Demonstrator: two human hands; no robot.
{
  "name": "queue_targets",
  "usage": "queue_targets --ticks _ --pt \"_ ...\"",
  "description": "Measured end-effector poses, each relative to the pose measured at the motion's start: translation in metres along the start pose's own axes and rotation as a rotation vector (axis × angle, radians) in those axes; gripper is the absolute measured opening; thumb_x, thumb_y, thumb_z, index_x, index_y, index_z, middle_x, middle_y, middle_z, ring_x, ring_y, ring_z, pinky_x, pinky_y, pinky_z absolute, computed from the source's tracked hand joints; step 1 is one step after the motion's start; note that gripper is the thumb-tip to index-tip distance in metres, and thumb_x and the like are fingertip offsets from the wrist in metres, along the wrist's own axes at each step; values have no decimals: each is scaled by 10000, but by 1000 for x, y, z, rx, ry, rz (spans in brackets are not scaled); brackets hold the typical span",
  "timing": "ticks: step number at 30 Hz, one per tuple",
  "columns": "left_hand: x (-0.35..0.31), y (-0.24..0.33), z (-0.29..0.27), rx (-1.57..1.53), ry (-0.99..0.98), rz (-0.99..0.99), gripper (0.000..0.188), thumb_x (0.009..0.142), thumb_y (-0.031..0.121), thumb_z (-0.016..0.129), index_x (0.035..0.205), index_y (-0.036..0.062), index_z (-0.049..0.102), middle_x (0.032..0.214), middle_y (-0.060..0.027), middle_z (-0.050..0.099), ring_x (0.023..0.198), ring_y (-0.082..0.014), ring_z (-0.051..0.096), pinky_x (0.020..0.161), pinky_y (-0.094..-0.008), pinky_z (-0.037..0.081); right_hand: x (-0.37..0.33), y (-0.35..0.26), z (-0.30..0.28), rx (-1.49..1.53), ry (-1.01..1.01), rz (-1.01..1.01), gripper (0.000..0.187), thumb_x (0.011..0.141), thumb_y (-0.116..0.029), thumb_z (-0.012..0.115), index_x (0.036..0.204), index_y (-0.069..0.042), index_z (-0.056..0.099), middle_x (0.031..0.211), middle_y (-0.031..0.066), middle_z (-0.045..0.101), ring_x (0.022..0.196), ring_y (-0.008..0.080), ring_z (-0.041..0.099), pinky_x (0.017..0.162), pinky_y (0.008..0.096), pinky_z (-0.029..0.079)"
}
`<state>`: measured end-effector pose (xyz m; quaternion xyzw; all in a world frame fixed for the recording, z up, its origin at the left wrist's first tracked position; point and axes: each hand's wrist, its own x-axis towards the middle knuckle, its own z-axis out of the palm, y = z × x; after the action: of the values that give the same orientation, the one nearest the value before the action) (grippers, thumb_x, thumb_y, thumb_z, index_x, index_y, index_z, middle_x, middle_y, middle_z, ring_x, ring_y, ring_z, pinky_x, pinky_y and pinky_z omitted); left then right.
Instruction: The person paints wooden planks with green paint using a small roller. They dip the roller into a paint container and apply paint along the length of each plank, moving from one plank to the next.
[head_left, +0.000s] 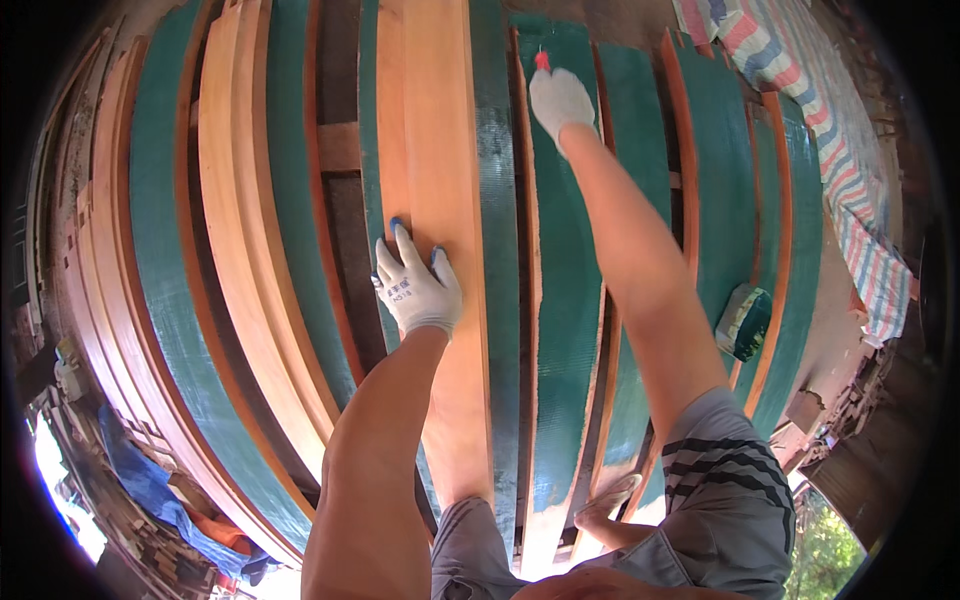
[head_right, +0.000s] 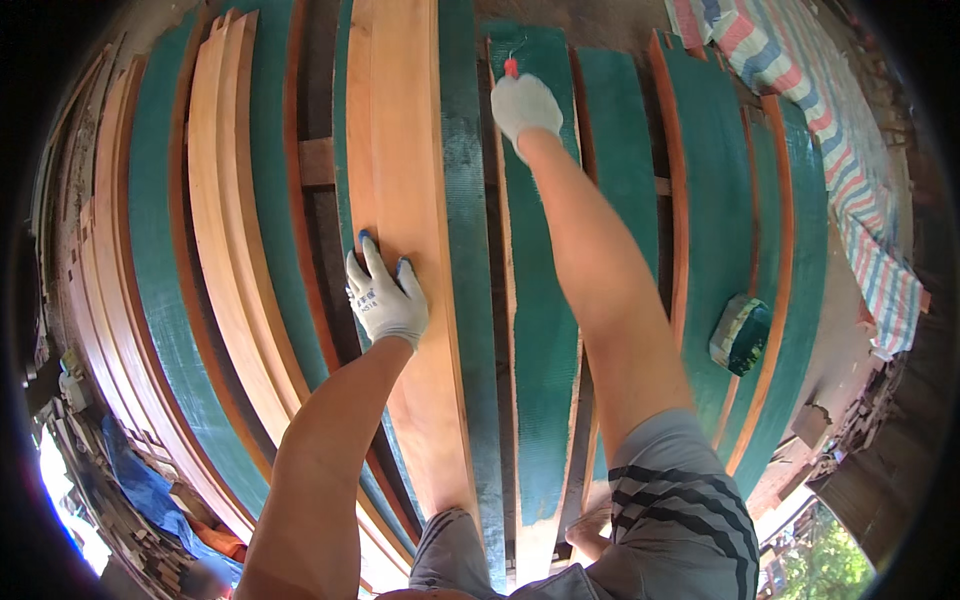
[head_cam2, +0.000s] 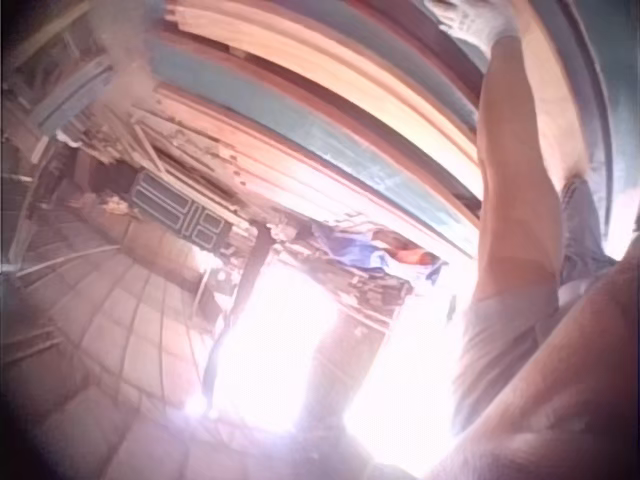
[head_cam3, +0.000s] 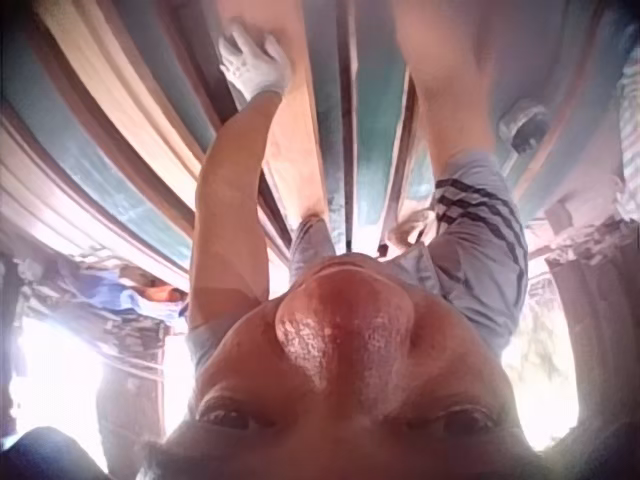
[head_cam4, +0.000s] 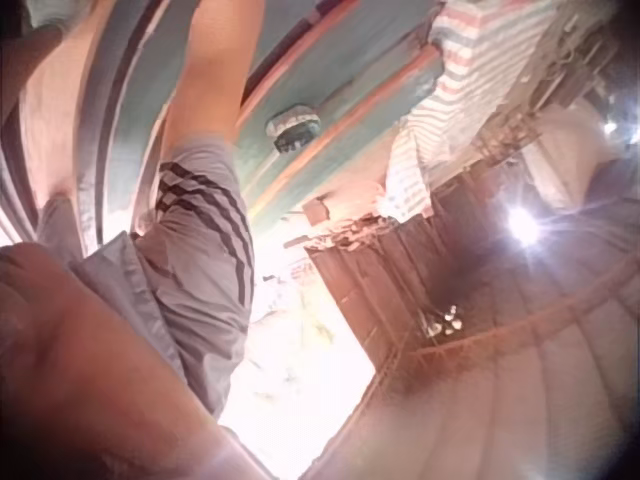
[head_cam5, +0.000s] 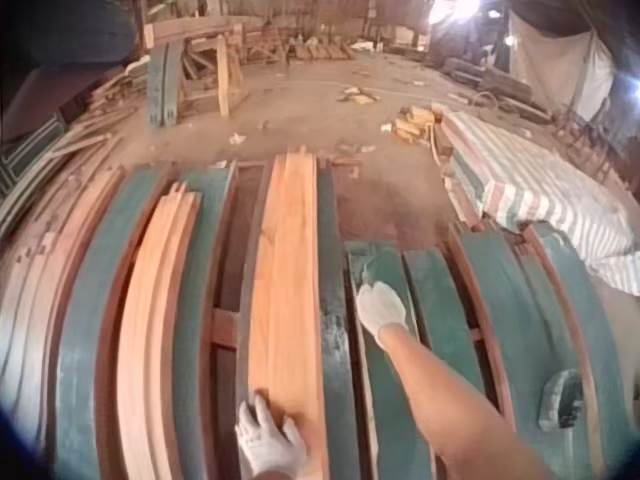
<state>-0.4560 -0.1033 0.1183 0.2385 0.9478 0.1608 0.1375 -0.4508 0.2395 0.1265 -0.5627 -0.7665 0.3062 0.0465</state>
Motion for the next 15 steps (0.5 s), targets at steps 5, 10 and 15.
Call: queue_targets --ticks 5,10,15 --pt "0 -5 8 -2 26 35 760 1038 404 575 1677 74 329 1643 -349 319 1452 -504 417 1205 -650 288 -94 41 -2 65 43 30 443 1080 -365 471 1045 5 712 1062 284 731 1022 476 686 924 564 494" --pt "-1 -5 4 6 13 16 755 1043 399 570 1680 80 320 1646 -351 315 1459 -508 411 1215 -654 275 -88 43 -2 117 62 -20 479 1088 -382 443 1040 16 705 1117 290 726 1076 483 678 935 563 508" --pt "2 6 6 -18 5 48 758 1044 395 570 1686 89 307 1652 -351 309 1469 -509 402 1224 -658 262 31 51 6 -165 164 -262 400 1086 -289 430 1070 6 699 1155 246 725 1093 456 690 946 552 540"
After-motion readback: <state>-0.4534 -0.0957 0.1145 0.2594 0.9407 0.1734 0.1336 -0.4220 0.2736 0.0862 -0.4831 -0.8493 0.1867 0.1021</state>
